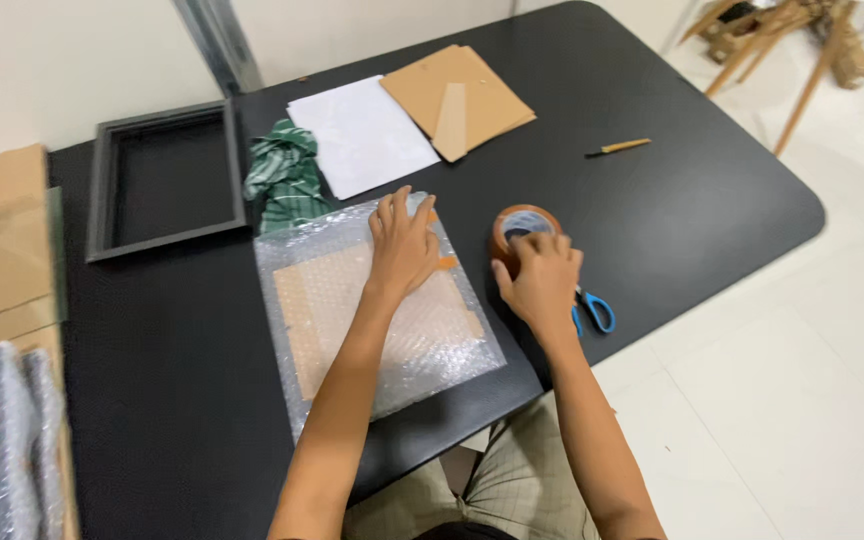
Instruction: The person places a flat item into bubble wrap, folds the wrap over it, and secures the edges using tape and shears.
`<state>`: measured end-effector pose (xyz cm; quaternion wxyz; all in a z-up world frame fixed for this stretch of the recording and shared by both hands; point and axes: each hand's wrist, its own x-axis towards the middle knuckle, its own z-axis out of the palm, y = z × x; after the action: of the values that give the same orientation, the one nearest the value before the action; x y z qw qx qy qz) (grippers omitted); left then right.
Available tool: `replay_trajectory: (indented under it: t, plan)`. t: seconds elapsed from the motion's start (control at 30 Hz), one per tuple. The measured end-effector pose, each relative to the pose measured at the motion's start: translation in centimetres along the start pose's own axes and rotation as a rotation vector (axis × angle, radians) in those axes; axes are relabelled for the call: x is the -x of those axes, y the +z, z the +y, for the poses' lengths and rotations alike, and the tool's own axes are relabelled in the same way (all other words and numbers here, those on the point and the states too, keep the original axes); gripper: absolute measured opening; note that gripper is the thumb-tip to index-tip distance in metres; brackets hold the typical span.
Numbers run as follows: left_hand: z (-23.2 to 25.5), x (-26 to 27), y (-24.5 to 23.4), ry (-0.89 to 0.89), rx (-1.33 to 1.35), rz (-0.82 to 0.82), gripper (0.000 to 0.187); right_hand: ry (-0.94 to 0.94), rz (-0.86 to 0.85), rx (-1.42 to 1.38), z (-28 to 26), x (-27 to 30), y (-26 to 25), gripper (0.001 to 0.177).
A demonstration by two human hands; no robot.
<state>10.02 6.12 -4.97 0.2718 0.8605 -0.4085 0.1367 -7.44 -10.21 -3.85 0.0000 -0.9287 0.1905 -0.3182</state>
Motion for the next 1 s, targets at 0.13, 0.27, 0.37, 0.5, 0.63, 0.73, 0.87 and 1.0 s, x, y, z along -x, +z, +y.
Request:
replay_trajectory:
  t: [0.13,0.27,0.37,0.5,0.63,0.73,0.87,1.0]
  plan:
    - [5.9,-0.1,-1.2,0.039,0.152,-0.108,0.061,0.085,-0.053,-0.321,2.4,1.5,-0.1,0.02]
    - [9.4,0.5,-3.3,0.078,0.463,-0.341,0.092,0.335,0.043,-0.787,3.7,4.9,-0.4,0.027]
    - [11.2,0.8,-4.3,0.121,0.513,-0.431,0.102,0.472,0.019,-0.907,3.7,7.5,-1.1,0.026]
    - [11.7,0.8,-4.1,0.182,0.52,-0.422,0.083,0.563,-0.012,-0.973,3.7,9.4,-0.5,0.024]
    - [11.9,1.0,-3.8,0.244,0.444,-0.358,0.07,0.527,-0.015,-0.921,3.9,8.7,-1.8,0.022]
    - [11.6,1.1,-3.5,0.312,0.365,-0.289,0.055,0.432,0.133,-0.687,2.5,6.6,-5.2,0.031]
    - [11.3,1.1,-4.0,0.35,0.346,-0.275,0.052,0.225,0.065,-0.578,2.8,4.4,-7.0,0.049]
    - [11.4,1.0,-4.4,0.394,0.362,-0.167,0.03,0.12,-0.03,-0.552,3.7,3.5,-7.3,0.035]
